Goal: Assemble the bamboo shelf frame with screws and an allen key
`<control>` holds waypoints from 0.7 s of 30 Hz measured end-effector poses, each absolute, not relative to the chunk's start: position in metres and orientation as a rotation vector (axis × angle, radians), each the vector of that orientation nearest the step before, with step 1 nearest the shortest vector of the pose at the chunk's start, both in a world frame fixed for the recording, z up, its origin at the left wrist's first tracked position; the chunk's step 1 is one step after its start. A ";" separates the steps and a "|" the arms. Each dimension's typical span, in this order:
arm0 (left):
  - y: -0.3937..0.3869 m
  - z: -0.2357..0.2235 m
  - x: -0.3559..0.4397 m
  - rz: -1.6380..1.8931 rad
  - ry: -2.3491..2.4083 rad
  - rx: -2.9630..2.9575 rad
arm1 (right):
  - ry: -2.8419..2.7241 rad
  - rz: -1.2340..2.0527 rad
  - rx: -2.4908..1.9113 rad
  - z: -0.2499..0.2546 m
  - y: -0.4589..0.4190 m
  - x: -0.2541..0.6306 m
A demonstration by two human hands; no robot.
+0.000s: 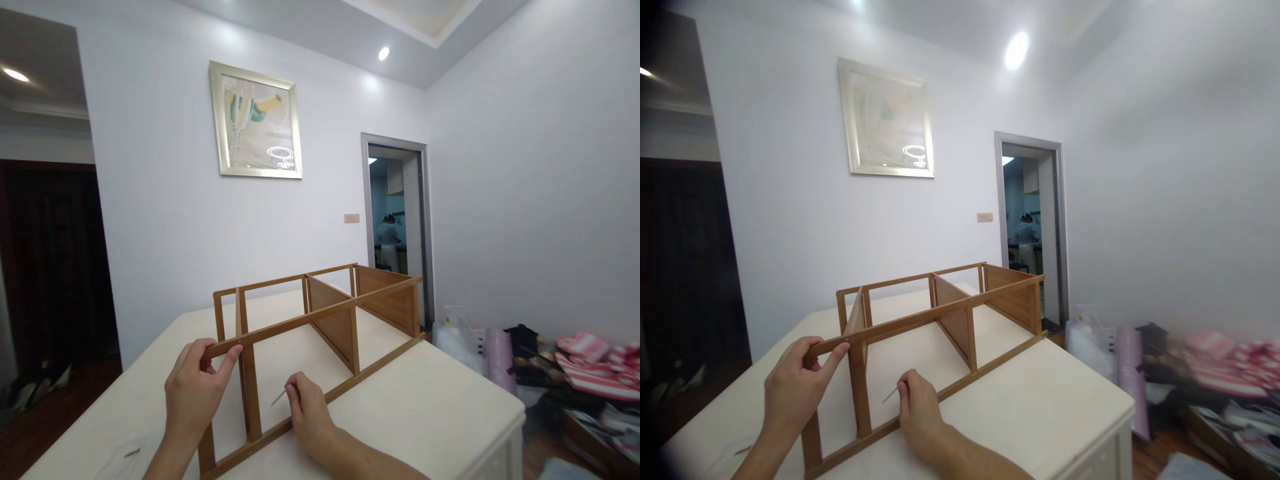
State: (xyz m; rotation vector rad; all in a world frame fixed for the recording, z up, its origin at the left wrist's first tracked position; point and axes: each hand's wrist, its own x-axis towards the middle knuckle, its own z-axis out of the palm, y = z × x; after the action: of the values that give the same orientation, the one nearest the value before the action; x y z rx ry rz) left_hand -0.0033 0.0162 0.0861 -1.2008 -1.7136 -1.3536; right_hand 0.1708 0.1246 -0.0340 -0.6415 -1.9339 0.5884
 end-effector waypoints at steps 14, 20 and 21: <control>0.019 0.083 -0.008 -1.424 -1.705 -1.211 | -1.724 0.654 -0.597 -0.006 0.130 0.190; 0.022 0.086 -0.031 -1.552 -1.902 -1.193 | -1.417 0.501 -0.716 0.041 0.163 0.269; 0.022 0.088 -0.035 -1.559 -1.942 -1.176 | -1.353 0.465 -0.766 0.047 0.174 0.285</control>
State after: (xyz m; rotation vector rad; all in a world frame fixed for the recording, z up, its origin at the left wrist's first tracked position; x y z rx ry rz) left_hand -0.0350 0.0225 0.0877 -1.1755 -1.9424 -1.5589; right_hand 0.2854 0.1739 0.0472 -0.7659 -1.3532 0.4648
